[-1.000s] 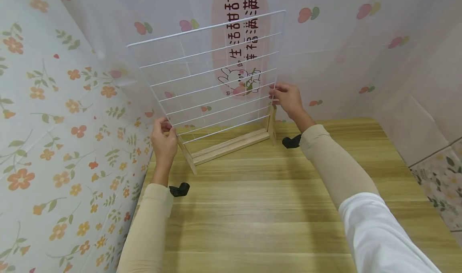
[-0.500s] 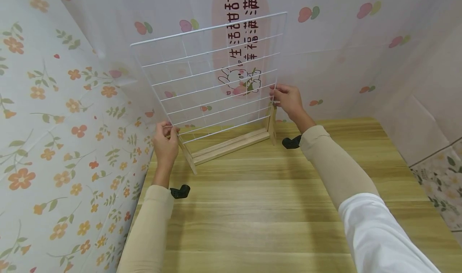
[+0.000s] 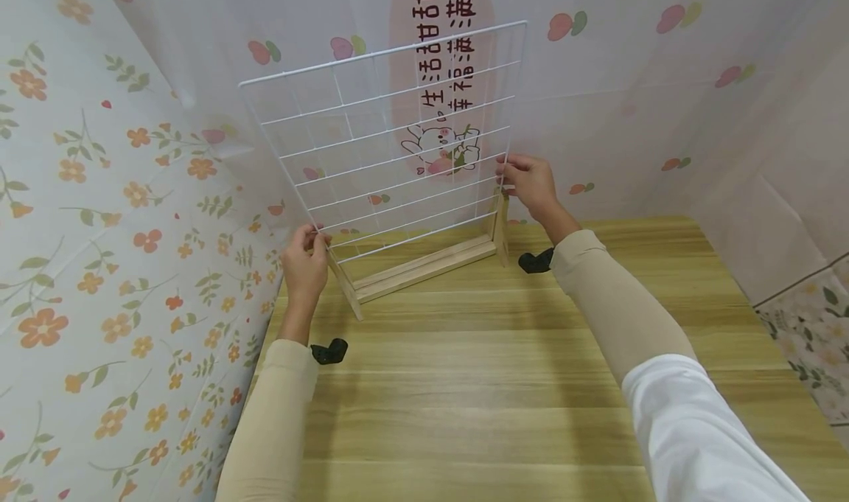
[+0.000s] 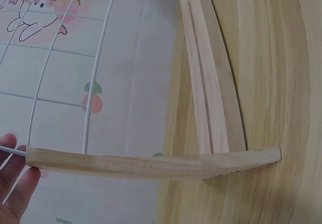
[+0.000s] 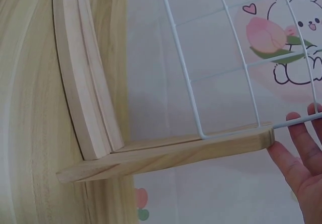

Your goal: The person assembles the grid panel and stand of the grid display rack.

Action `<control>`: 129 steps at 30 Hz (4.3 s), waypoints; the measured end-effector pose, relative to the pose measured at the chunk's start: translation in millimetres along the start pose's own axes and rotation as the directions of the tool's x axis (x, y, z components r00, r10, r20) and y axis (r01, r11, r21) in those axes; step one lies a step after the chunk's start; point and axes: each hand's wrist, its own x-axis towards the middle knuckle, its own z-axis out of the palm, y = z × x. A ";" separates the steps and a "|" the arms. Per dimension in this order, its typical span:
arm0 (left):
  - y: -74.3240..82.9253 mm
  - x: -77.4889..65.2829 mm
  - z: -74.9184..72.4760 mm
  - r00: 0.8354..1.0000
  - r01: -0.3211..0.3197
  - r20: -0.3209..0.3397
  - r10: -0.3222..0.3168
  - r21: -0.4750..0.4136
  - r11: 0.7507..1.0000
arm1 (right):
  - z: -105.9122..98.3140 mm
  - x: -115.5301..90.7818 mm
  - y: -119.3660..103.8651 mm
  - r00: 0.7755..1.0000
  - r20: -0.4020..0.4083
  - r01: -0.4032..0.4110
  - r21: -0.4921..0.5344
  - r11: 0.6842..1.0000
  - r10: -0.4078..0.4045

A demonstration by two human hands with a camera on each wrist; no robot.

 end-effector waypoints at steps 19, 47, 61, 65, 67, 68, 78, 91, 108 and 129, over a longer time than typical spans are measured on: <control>-1.0 -3.1 -0.8 1.000 0.014 0.010 -0.014 0.011 1.000 | 1.0 -3.2 0.9 1.000 0.004 0.012 -0.026 1.000 -0.012; -8.1 -3.9 2.2 1.000 -0.009 0.027 0.008 0.023 1.000 | 0.3 -3.7 7.5 0.999 -0.020 0.037 -0.080 0.996 -0.039; -7.6 -3.6 2.2 0.999 0.031 0.014 -0.030 -0.043 0.999 | 0.5 -1.4 7.8 0.999 -0.015 0.038 -0.104 0.994 -0.040; -6.6 -3.0 1.9 0.999 0.036 0.018 -0.036 -0.024 0.999 | 0.2 -1.3 8.1 0.999 -0.012 0.046 -0.115 0.992 -0.048; -6.3 -3.1 1.5 0.999 0.042 0.020 -0.042 -0.014 0.999 | 0.2 -1.5 8.3 0.999 -0.010 0.048 -0.119 0.992 -0.050; -6.5 -3.2 1.4 0.999 0.045 0.021 -0.045 -0.008 0.999 | 0.2 -1.7 8.4 0.999 -0.009 0.049 -0.122 0.991 -0.051; -7.1 -4.5 0.3 0.998 0.066 0.006 -0.066 -0.003 0.998 | 0.3 -2.4 10.9 0.998 -0.011 0.062 -0.136 0.989 -0.064; -8.8 -3.6 1.8 0.999 0.052 -0.012 -0.052 0.012 0.999 | -0.4 -2.2 15.0 0.997 -0.021 0.065 -0.130 0.989 -0.069; -0.3 0.9 -0.1 0.999 0.032 -0.039 -0.032 -0.010 0.999 | 1.1 -3.7 11.4 0.998 0.009 0.063 -0.159 0.985 -0.062; -2.8 2.4 -0.3 0.999 0.031 -0.018 -0.031 -0.015 0.999 | 1.7 -1.1 14.8 0.999 0.003 0.042 -0.155 0.987 -0.042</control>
